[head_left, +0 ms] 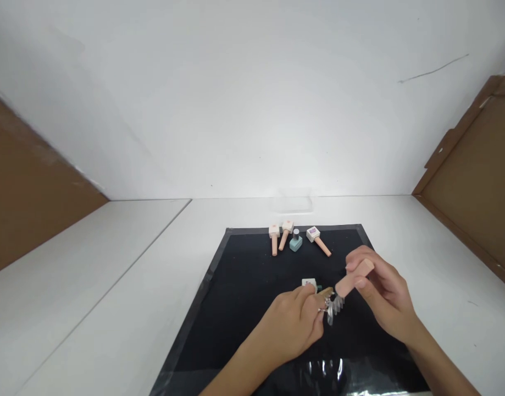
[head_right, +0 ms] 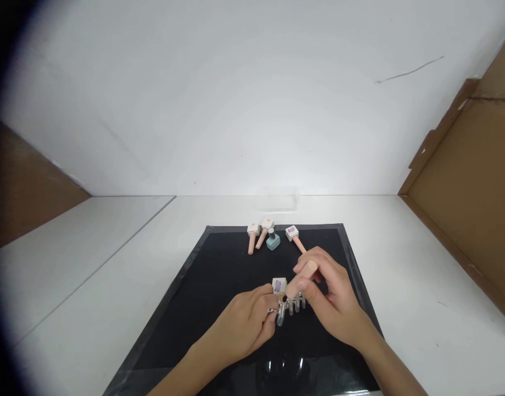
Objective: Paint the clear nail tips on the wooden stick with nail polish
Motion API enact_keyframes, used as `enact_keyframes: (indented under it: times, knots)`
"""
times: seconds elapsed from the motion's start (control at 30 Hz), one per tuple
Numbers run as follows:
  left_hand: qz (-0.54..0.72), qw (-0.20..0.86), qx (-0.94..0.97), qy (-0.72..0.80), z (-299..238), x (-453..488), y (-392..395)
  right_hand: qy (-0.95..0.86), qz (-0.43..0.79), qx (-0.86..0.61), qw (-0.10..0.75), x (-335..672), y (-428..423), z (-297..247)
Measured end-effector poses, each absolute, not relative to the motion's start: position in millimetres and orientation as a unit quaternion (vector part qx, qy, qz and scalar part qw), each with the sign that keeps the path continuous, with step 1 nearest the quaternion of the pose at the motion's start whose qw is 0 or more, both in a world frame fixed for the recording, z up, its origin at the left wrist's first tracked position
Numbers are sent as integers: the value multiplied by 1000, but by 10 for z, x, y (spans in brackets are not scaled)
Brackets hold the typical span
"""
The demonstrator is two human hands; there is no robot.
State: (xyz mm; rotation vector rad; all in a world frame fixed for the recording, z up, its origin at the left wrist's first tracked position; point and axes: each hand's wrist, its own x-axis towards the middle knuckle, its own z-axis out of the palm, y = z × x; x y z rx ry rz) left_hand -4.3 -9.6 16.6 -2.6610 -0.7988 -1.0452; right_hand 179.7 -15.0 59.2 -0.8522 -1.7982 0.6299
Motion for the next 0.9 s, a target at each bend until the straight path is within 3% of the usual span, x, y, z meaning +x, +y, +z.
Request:
enact_keyframes:
  times: [0.27, 0.9]
  knots:
    - [-347, 54, -896, -271, 173, -41, -94, -769, 285, -328, 470, 1766, -139, 635]
    - [-369, 41, -894, -252, 170, -84, -91, -729, 280, -349, 518, 1748, -146, 600]
